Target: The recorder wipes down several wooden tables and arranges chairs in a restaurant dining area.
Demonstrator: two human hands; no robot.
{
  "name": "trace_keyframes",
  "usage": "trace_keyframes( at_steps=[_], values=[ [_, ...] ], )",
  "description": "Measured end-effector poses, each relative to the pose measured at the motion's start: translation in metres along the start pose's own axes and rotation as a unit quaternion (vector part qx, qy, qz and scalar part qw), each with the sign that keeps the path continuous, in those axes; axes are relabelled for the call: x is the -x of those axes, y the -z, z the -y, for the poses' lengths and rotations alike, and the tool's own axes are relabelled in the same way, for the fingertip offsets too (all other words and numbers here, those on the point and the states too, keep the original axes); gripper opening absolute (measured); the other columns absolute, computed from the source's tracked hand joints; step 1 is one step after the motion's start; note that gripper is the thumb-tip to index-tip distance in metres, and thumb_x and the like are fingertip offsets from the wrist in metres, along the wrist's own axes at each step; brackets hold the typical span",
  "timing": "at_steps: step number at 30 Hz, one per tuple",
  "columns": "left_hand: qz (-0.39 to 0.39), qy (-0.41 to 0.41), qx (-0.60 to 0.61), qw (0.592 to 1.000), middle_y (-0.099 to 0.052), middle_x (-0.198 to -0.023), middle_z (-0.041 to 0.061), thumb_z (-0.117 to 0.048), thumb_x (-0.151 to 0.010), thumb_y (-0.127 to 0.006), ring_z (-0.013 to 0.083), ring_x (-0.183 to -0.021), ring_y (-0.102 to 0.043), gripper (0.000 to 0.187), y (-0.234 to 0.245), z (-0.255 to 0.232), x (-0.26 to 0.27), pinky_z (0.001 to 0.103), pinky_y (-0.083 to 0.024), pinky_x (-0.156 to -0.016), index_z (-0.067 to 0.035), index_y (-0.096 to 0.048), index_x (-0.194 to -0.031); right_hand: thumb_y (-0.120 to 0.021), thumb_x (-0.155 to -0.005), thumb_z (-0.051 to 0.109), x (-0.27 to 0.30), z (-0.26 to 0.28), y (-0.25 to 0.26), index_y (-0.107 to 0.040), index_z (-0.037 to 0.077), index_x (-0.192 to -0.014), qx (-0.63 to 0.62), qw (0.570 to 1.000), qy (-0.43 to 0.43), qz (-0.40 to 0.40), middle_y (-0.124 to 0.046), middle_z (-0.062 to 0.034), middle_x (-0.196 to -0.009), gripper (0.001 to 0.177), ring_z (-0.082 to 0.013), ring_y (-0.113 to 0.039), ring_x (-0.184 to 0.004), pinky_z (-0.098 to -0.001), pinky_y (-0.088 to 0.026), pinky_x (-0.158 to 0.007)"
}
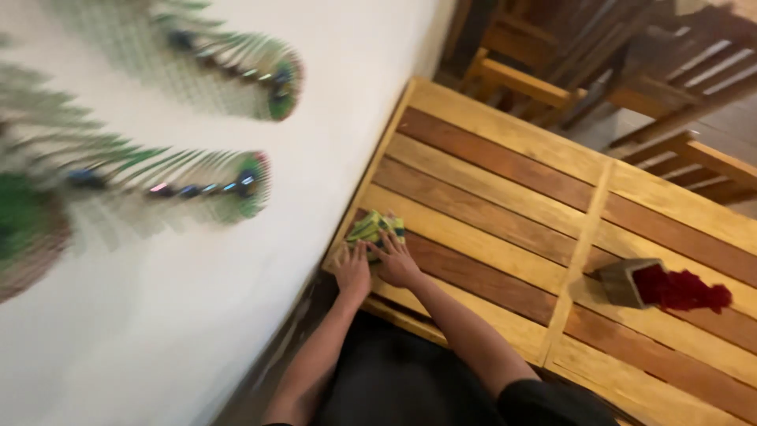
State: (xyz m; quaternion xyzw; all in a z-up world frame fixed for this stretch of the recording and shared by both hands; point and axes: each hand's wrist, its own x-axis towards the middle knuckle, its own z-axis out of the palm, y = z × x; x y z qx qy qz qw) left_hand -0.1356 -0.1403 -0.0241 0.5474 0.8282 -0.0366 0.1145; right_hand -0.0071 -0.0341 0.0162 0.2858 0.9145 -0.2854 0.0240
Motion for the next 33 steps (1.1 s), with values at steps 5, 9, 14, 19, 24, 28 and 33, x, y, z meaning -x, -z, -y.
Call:
trace_keyframes(
  at_steps=[5, 9, 14, 19, 24, 28, 33],
  values=[
    [0.074, 0.084, 0.045, 0.993, -0.037, -0.163, 0.006, -0.024, -0.093, -0.060, 0.0369, -0.152, -0.027, 0.068, 0.051, 0.028, 0.022, 0.067, -0.022, -0.115, -0.011, -0.038, -0.156, -0.072, -0.080, 0.025, -0.021, 0.032, -0.005, -0.038, 0.027, -0.158, 0.026, 0.997, 0.042, 0.064, -0.009, -0.0162, -0.170, 0.085, -0.0456, -0.010, -0.155, -0.0649, -0.025, -0.118],
    [0.050, 0.066, 0.054, 0.995, -0.055, -0.148, 0.011, -0.027, -0.091, -0.061, 0.0357, -0.140, -0.043, 0.056, 0.022, 0.023, 0.017, 0.062, -0.029, -0.113, -0.006, -0.056, -0.142, -0.070, -0.080, 0.025, 0.001, 0.021, -0.007, -0.043, 0.028, -0.155, 0.027, 0.995, 0.049, 0.077, -0.010, -0.0149, -0.172, 0.080, -0.0432, -0.013, -0.156, -0.0641, -0.027, -0.116],
    [0.125, 0.001, 0.037, 0.992, -0.071, -0.120, 0.014, -0.026, -0.091, -0.062, 0.0341, -0.123, -0.061, 0.027, 0.059, -0.024, 0.027, 0.056, -0.041, -0.108, -0.009, -0.076, -0.107, -0.069, -0.081, 0.028, 0.054, -0.004, -0.013, -0.057, 0.030, -0.146, 0.019, 1.000, 0.003, 0.014, -0.026, -0.0132, -0.167, 0.066, -0.0391, -0.025, -0.153, -0.0622, -0.032, -0.115],
    [0.167, -0.116, 0.025, 0.979, -0.076, -0.103, 0.015, -0.023, -0.089, -0.062, 0.0349, -0.102, -0.072, 0.022, 0.035, -0.098, 0.023, 0.052, -0.054, -0.092, -0.010, -0.079, -0.095, -0.070, -0.079, 0.029, 0.134, -0.026, 0.016, -0.070, 0.032, -0.130, -0.017, 0.993, -0.108, -0.052, -0.043, -0.0121, -0.156, 0.051, -0.0364, -0.038, -0.144, -0.0573, -0.039, -0.108],
    [0.178, -0.276, -0.038, 0.944, -0.077, -0.090, 0.016, -0.024, -0.089, -0.062, 0.0362, -0.086, -0.076, 0.022, -0.004, -0.195, 0.018, 0.050, -0.059, -0.078, -0.010, -0.079, -0.086, -0.071, -0.081, 0.031, 0.221, -0.064, 0.016, -0.077, 0.031, -0.112, -0.042, 0.956, -0.249, -0.150, -0.059, -0.0057, -0.135, 0.032, -0.0347, -0.046, -0.137, -0.0543, -0.047, -0.093],
    [0.165, -0.364, -0.041, 0.916, -0.076, -0.086, 0.014, -0.024, -0.086, -0.063, 0.0362, -0.081, -0.075, 0.020, -0.025, -0.270, 0.038, 0.056, -0.055, -0.081, -0.012, -0.079, -0.081, -0.072, -0.081, 0.031, 0.293, -0.090, -0.007, -0.079, 0.031, -0.106, -0.069, 0.910, -0.350, -0.213, -0.062, -0.0063, -0.127, 0.026, -0.0348, -0.050, -0.131, -0.0536, -0.047, -0.094],
    [0.150, -0.547, -0.033, 0.823, -0.074, -0.105, 0.015, -0.027, -0.083, -0.065, 0.0326, -0.103, -0.069, 0.027, -0.049, -0.343, 0.063, 0.054, -0.051, -0.089, -0.008, -0.075, -0.100, -0.077, -0.074, 0.023, 0.371, -0.126, -0.023, -0.079, 0.029, -0.106, -0.076, 0.813, -0.477, -0.326, -0.058, -0.0159, -0.129, 0.033, -0.0386, -0.053, -0.125, -0.0515, -0.050, -0.097]
  ],
)
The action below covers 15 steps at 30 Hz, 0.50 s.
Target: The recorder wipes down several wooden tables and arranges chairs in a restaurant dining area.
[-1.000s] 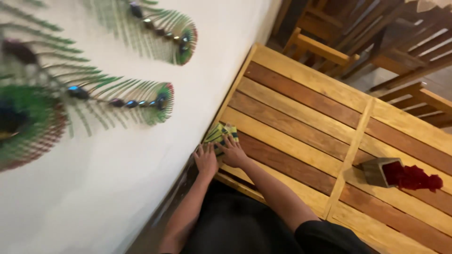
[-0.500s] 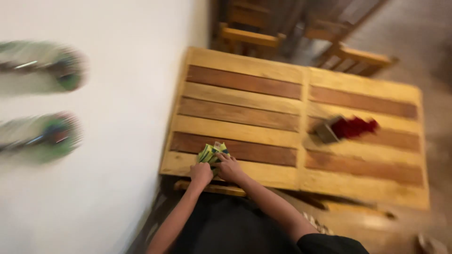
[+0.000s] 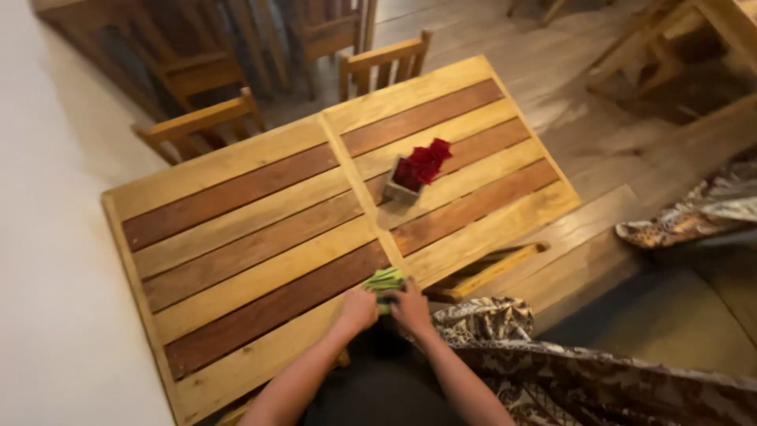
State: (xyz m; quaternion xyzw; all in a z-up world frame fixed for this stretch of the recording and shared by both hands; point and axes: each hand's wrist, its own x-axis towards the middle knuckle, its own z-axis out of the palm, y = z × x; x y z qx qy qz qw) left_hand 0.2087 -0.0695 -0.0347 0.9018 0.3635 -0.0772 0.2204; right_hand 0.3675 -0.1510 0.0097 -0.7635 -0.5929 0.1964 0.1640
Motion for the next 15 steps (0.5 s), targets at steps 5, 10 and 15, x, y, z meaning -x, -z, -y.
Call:
trace_keyframes(
  at_steps=[5, 10, 15],
  values=[
    [-0.071, -0.034, -0.044, 0.996, -0.062, -0.137, 0.011, -0.020, -0.085, -0.063, 0.0342, -0.135, -0.050, 0.045, -0.007, -0.023, -0.009, 0.062, -0.040, -0.105, -0.006, -0.065, -0.127, -0.076, -0.075, 0.020, 0.020, 0.002, 0.019, -0.073, 0.024, -0.119, 0.000, 0.998, -0.055, -0.015, -0.054, -0.0184, -0.135, 0.044, -0.0408, -0.051, -0.127, -0.0520, -0.049, -0.096],
    [-0.008, 0.019, -0.072, 0.997, -0.052, -0.150, 0.010, -0.023, -0.084, -0.064, 0.0368, -0.148, -0.031, 0.060, 0.033, -0.004, 0.028, 0.068, -0.029, -0.111, -0.005, -0.057, -0.141, -0.077, -0.073, 0.019, 0.009, 0.027, -0.012, -0.068, 0.015, -0.125, 0.007, 0.997, 0.042, -0.067, -0.050, -0.0233, -0.141, 0.052, -0.0459, -0.047, -0.129, -0.0539, -0.044, -0.107],
    [-0.042, 0.190, -0.013, 0.981, -0.050, -0.153, -0.003, -0.021, -0.090, -0.058, 0.0355, -0.152, -0.027, 0.052, 0.039, 0.064, 0.071, 0.068, -0.022, -0.117, -0.017, -0.058, -0.142, -0.079, -0.070, 0.019, -0.021, 0.087, -0.035, -0.062, 0.017, -0.134, -0.026, 0.988, 0.151, 0.034, -0.045, -0.0251, -0.147, 0.066, -0.0473, -0.040, -0.135, -0.0534, -0.038, -0.110]
  ],
)
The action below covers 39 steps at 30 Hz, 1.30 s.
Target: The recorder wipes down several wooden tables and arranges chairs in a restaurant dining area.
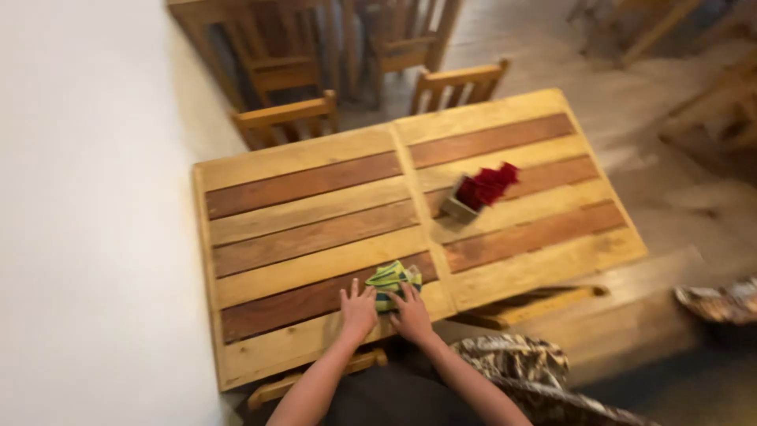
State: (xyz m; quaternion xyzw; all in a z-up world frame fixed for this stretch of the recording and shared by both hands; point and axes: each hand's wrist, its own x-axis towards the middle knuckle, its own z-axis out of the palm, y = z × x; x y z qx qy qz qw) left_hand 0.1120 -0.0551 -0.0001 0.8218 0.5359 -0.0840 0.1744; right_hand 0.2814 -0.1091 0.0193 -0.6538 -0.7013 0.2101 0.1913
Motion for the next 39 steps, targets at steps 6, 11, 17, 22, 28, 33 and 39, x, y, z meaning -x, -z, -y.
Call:
trace_keyframes(
  at_steps=[6, 11, 17, 22, 28, 33, 39],
  values=[
    [-0.088, 0.167, 0.059, 0.980, -0.050, -0.152, -0.004, -0.016, -0.085, -0.060, 0.0358, -0.148, -0.028, 0.055, 0.009, 0.107, 0.042, 0.070, -0.023, -0.111, -0.017, -0.059, -0.141, -0.073, -0.078, 0.023, -0.068, 0.079, -0.058, -0.050, 0.021, -0.150, 0.069, 0.983, 0.097, 0.138, -0.041, -0.0208, -0.154, 0.075, -0.0437, -0.037, -0.142, -0.0574, -0.032, -0.116],
    [0.046, 0.139, 0.029, 0.989, -0.053, -0.153, -0.002, -0.016, -0.091, -0.062, 0.0324, -0.156, -0.029, 0.049, 0.007, 0.168, 0.094, 0.067, -0.029, -0.117, -0.020, -0.063, -0.140, -0.064, -0.086, 0.028, -0.091, 0.170, -0.083, -0.042, 0.019, -0.156, 0.138, 0.962, 0.207, 0.110, -0.031, -0.0230, -0.160, 0.074, -0.0422, -0.028, -0.150, -0.0612, -0.025, -0.119],
    [0.078, 0.105, 0.110, 0.985, -0.042, -0.158, 0.000, -0.016, -0.087, -0.065, 0.0316, -0.154, -0.023, 0.053, 0.020, 0.186, 0.133, 0.070, -0.028, -0.113, -0.018, -0.059, -0.139, -0.058, -0.094, 0.039, -0.098, 0.179, -0.122, -0.039, 0.024, -0.158, 0.064, 0.949, 0.263, 0.165, -0.019, -0.0173, -0.170, 0.068, -0.0382, -0.015, -0.156, -0.0614, -0.019, -0.120],
    [0.038, 0.056, 0.066, 0.996, -0.034, -0.166, -0.010, -0.018, -0.094, -0.061, 0.0480, -0.152, -0.013, 0.053, -0.005, 0.154, 0.118, 0.071, -0.028, -0.111, -0.027, -0.053, -0.145, -0.055, -0.097, 0.052, -0.076, 0.129, -0.089, -0.038, 0.029, -0.157, 0.125, 0.952, 0.239, 0.143, -0.020, -0.0096, -0.170, 0.067, -0.0348, -0.015, -0.157, -0.0620, -0.016, -0.120],
    [0.103, -0.106, -0.018, 0.989, -0.011, -0.170, -0.007, -0.018, -0.084, -0.065, 0.0436, -0.154, 0.000, 0.083, 0.018, 0.093, 0.063, 0.073, -0.022, -0.112, -0.028, -0.033, -0.160, -0.052, -0.099, 0.056, -0.048, 0.049, -0.039, -0.037, 0.032, -0.159, 0.157, 0.978, 0.130, 0.042, -0.021, -0.0065, -0.171, 0.066, -0.0324, -0.016, -0.157, -0.0610, -0.015, -0.122],
    [0.036, -0.119, -0.018, 0.992, -0.015, -0.167, 0.011, -0.021, -0.090, -0.064, 0.0420, -0.155, -0.002, 0.060, -0.025, 0.041, -0.001, 0.074, -0.023, -0.114, -0.026, -0.050, -0.147, -0.056, -0.097, 0.050, -0.001, 0.000, 0.018, -0.030, 0.027, -0.161, 0.146, 0.987, -0.066, 0.029, -0.011, -0.0143, -0.170, 0.073, -0.0386, -0.009, -0.156, -0.0608, -0.017, -0.118],
    [0.150, -0.098, -0.036, 0.983, -0.015, -0.179, 0.005, -0.026, -0.096, -0.058, 0.0361, -0.162, -0.011, 0.037, 0.007, -0.053, -0.027, 0.066, -0.028, -0.119, -0.009, -0.067, -0.128, -0.062, -0.096, 0.045, 0.061, -0.063, 0.056, -0.035, 0.025, -0.157, 0.129, 0.989, -0.066, -0.012, -0.020, -0.0193, -0.167, 0.070, -0.0424, -0.020, -0.153, -0.0584, -0.024, -0.119]
  ],
)
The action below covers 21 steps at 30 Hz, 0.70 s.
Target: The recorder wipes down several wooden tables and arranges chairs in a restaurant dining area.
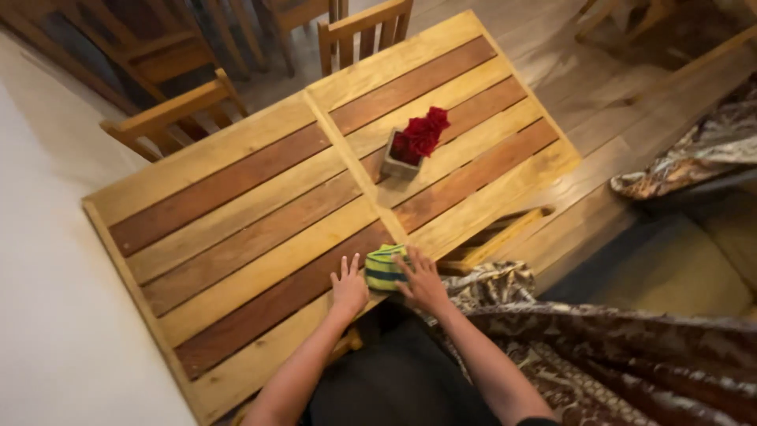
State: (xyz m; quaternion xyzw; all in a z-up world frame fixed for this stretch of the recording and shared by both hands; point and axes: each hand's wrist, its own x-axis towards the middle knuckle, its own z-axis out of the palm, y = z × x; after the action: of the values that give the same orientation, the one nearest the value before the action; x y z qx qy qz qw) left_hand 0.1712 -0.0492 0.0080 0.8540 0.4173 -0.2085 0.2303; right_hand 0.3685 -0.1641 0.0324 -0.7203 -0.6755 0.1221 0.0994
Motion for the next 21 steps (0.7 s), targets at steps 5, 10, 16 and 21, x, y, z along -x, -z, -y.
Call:
trace_keyframes(
  at_steps=[5, 10, 16, 21],
  values=[
    [-0.103, 0.028, 0.073, 0.992, -0.020, -0.170, 0.006, -0.023, -0.090, -0.060, 0.0341, -0.155, -0.018, 0.051, -0.048, -0.015, -0.023, 0.070, -0.033, -0.107, -0.007, -0.062, -0.138, -0.065, -0.094, 0.044, 0.006, -0.033, 0.007, -0.040, 0.027, -0.156, 0.024, 0.994, 0.090, 0.055, -0.027, -0.0168, -0.165, 0.069, -0.0403, -0.027, -0.150, -0.0566, -0.026, -0.117],
    [-0.056, 0.035, 0.042, 0.997, -0.022, -0.169, 0.002, -0.026, -0.091, -0.060, 0.0266, -0.154, -0.021, 0.051, -0.013, 0.006, 0.018, 0.071, -0.034, -0.106, -0.007, -0.061, -0.138, -0.067, -0.089, 0.044, -0.036, -0.019, 0.009, -0.040, 0.019, -0.151, -0.024, 0.978, 0.191, 0.075, -0.027, -0.0206, -0.164, 0.072, -0.0427, -0.026, -0.150, -0.0577, -0.025, -0.118],
    [-0.078, 0.211, 0.221, 0.949, -0.075, -0.112, 0.008, -0.030, -0.084, -0.064, 0.0315, -0.110, -0.070, 0.045, -0.090, 0.077, 0.067, 0.074, -0.029, -0.108, -0.033, -0.070, -0.128, -0.069, -0.090, 0.040, -0.066, -0.023, -0.011, -0.044, 0.021, -0.155, -0.104, 0.905, 0.374, 0.175, -0.031, -0.0153, -0.166, 0.072, -0.0418, -0.033, -0.151, -0.0561, -0.031, -0.120],
    [-0.183, 0.366, 0.248, 0.878, -0.076, -0.113, 0.007, -0.038, -0.094, -0.060, 0.0337, -0.109, -0.070, 0.029, -0.072, 0.128, 0.184, 0.068, -0.041, -0.100, -0.031, -0.077, -0.116, -0.068, -0.091, 0.045, -0.079, -0.025, -0.043, -0.036, 0.021, -0.159, -0.058, 0.984, 0.168, 0.029, -0.025, -0.0296, -0.164, 0.079, -0.0519, -0.027, -0.149, -0.0590, -0.032, -0.114]
  ],
)
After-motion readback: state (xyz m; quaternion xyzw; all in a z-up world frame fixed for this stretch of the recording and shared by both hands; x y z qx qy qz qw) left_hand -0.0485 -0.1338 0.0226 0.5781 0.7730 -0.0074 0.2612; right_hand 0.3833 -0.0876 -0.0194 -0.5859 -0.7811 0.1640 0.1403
